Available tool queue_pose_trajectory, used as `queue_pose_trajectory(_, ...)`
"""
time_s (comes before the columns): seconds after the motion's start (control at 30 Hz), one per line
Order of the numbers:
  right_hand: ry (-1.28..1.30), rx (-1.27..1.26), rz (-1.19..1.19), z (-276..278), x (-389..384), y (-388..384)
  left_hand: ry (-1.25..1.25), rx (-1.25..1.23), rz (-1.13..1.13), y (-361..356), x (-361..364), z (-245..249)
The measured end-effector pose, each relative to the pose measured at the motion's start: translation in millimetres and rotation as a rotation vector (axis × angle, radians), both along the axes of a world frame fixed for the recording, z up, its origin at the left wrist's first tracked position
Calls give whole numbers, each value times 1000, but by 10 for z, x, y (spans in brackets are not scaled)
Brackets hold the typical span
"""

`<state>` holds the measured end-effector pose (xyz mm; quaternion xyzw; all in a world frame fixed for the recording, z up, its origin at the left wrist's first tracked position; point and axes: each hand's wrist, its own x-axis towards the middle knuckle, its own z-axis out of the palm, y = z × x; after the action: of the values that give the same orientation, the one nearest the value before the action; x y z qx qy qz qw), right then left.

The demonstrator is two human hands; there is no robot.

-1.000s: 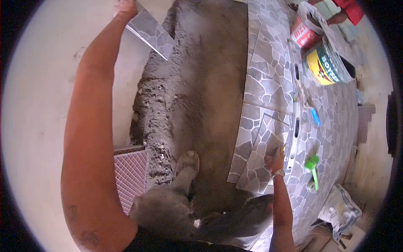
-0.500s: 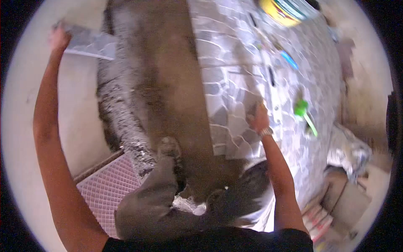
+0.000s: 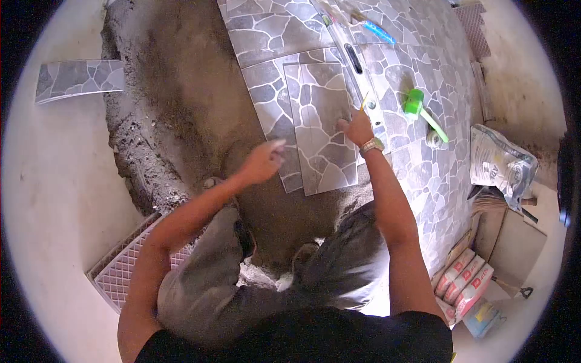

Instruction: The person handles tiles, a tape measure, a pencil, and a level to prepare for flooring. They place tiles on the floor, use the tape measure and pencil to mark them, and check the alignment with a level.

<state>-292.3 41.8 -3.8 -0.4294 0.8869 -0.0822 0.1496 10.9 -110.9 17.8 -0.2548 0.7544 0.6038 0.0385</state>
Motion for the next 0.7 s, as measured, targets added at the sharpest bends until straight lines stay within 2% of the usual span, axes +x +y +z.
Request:
queue_pose_trajectory(0.1,-1,47,-42,-129,-51,223,3,80,185,427,-128,-208)
queue_pose_trajectory(0.2,-81,51,-71,-97,-1,300,131,91,304,527,-287,-358)
queue_pose_trajectory(0.3,-98,-79,-146,-246,26,334,43,412,156,404,-537,-169)
queue_pose_trajectory(0.33,-89,-132,-177,-258,41,344,79,453,191,430,-574,-253)
queue_pose_trajectory(0.4,-129,-46,-189,-209,0,317,149,534,265,436,-586,-403)
queue_pose_trajectory(0.43,-151,-7,-196,-184,-16,282,131,527,256,399,-620,-328)
queue_pose_trajectory(0.53,-105,-135,-292,-240,-22,313,41,486,267,315,-694,-347)
queue_pose_trajectory(0.57,3,-191,-269,-314,-34,330,-5,460,292,298,-682,-388)
queue_pose_trajectory(0.67,-39,-227,-272,-255,-319,405,94,650,333,241,-542,-282)
queue_pose_trajectory(0.7,93,-205,-428,-144,-512,429,84,675,317,228,-466,-165)
